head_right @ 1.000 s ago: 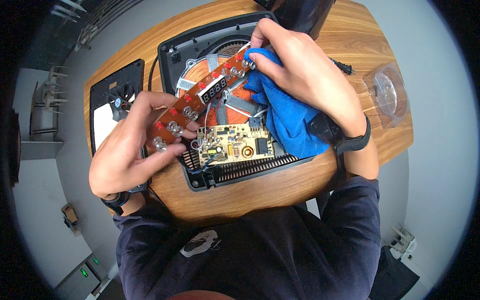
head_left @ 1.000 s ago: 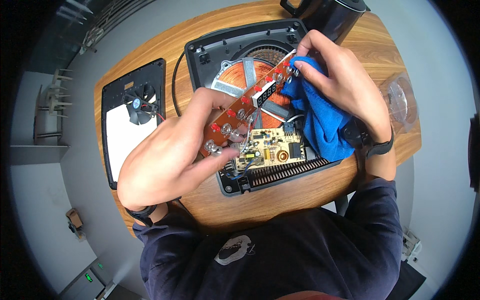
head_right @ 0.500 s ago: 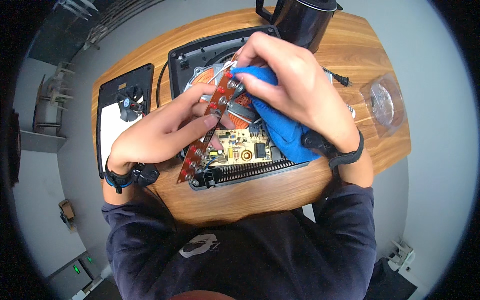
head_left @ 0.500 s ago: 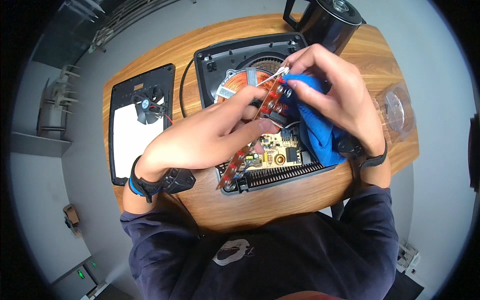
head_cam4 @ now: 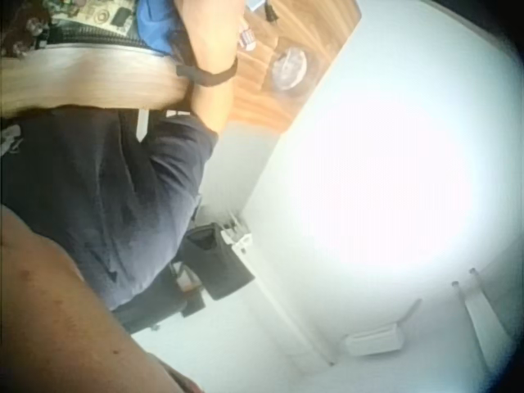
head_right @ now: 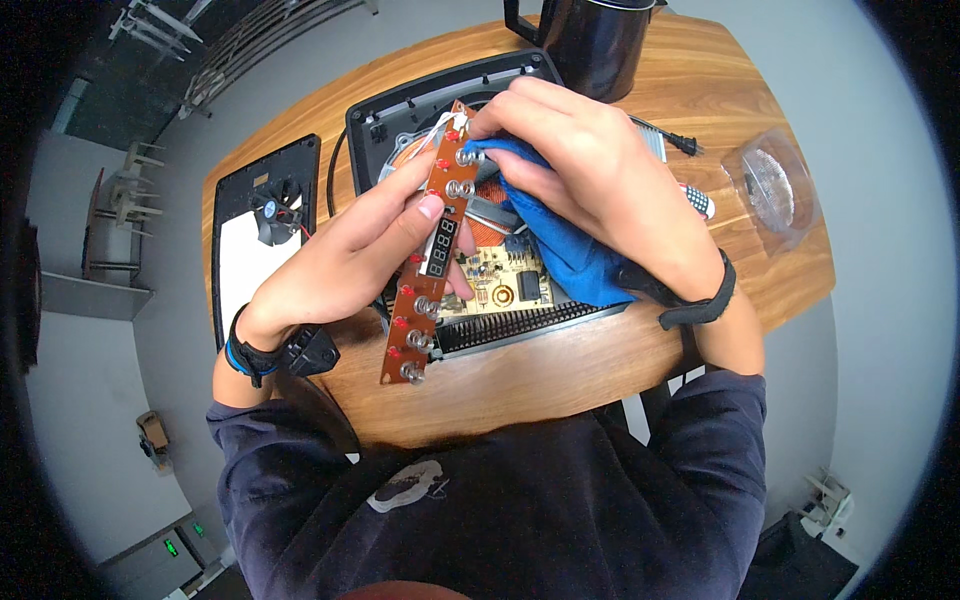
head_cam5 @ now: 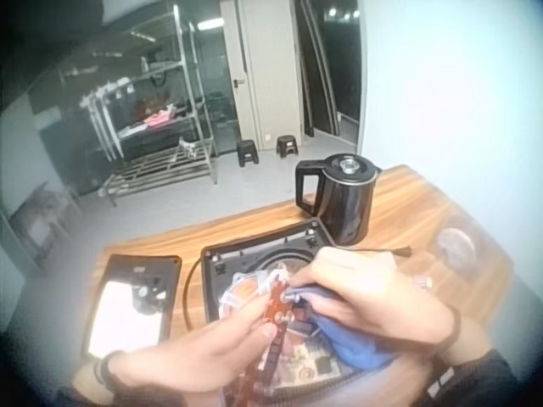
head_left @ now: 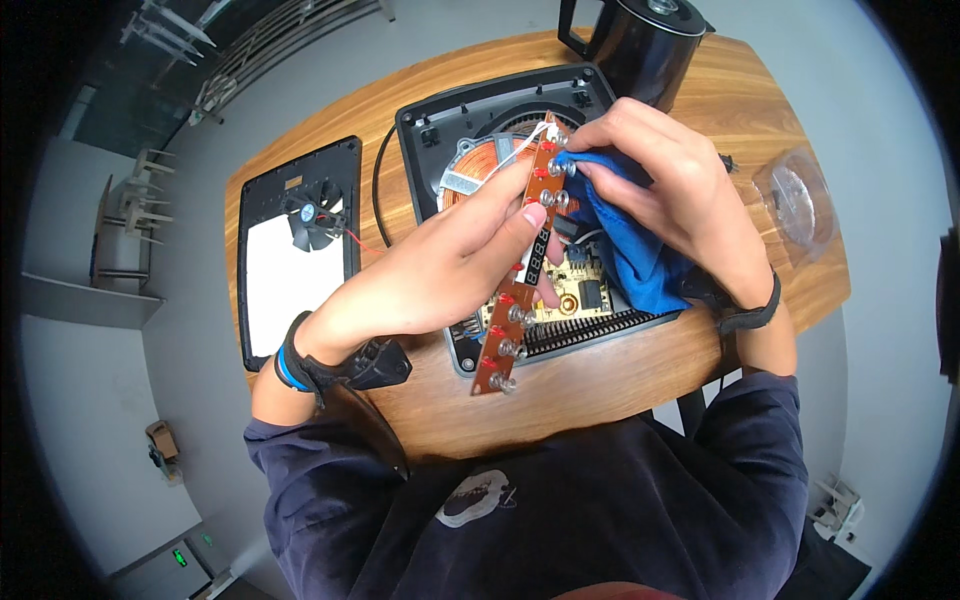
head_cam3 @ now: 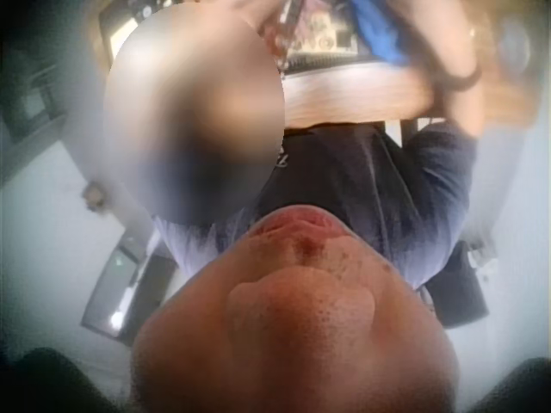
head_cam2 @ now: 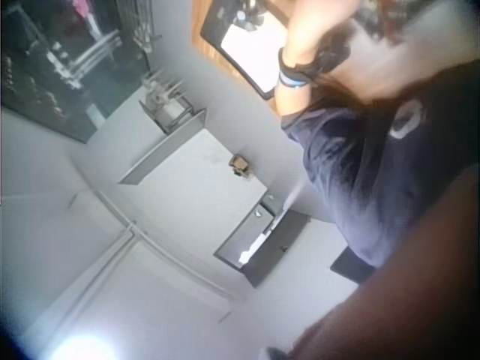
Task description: The person assembles an electronic device on a wooden table. They wipe a circuit board with a blue cloth, position a copper coil, connect wires, and use a screwdriver to secure components inside a black plastic housing.
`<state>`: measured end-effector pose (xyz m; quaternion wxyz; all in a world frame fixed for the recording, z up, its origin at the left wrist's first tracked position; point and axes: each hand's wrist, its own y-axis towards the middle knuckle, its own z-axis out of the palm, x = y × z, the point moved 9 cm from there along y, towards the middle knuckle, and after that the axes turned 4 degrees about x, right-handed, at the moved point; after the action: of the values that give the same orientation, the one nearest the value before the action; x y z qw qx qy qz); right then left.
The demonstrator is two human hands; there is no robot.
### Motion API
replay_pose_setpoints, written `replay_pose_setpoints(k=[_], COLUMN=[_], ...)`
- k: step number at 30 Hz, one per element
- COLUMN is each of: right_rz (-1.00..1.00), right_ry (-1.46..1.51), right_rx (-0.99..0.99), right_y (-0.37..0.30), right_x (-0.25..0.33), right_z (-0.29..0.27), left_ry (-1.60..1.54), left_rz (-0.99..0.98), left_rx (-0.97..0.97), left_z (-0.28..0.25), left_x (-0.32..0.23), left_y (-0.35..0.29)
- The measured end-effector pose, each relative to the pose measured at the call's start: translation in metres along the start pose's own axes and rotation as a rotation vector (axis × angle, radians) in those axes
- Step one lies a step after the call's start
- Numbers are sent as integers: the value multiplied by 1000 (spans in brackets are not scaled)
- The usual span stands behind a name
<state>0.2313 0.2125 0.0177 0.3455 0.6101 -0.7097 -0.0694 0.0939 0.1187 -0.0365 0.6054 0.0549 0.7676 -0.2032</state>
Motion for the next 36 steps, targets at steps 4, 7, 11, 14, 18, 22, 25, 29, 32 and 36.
replay_pose_setpoints(k=[4, 7, 11, 14, 18, 22, 25, 29, 32, 36], right_rz=[22, 28, 77, 131, 61, 115, 183, 117, 72, 76], right_ry=[23, -22, -31, 9, -36, -16, -1, -89, -50, 9], right_rx=[-13, -51, -149, -202, -181, -93, -58, -170, -148, -152], right_y=[-6, -7, -13, -13, -12, -18, -23, -22, -17, -16], right_x=[2, 5, 1, -3, 3, -6, -8, 11, 20, 16], right_z=[-3, -6, -8, -12, -3, 9, 13, -13, -3, 4], left_ry=[-43, 247, -28, 109, 113, 2, 7, 175, 92, 137], left_rz=[13, 157, 36, 186, 210, 183, 194, 263, 158, 223], left_rx=[44, -41, 38, -13, -33, -50, -74, -119, -37, -38], left_z=[6, 7, 10, 8, 8, 1, -7, -9, -1, 0], left_x=[0, -9, 1, 0, 0, -5, -9, -9, -4, -8], left_y=[-3, -4, -3, -5, -8, -11, -15, -14, -10, -8])
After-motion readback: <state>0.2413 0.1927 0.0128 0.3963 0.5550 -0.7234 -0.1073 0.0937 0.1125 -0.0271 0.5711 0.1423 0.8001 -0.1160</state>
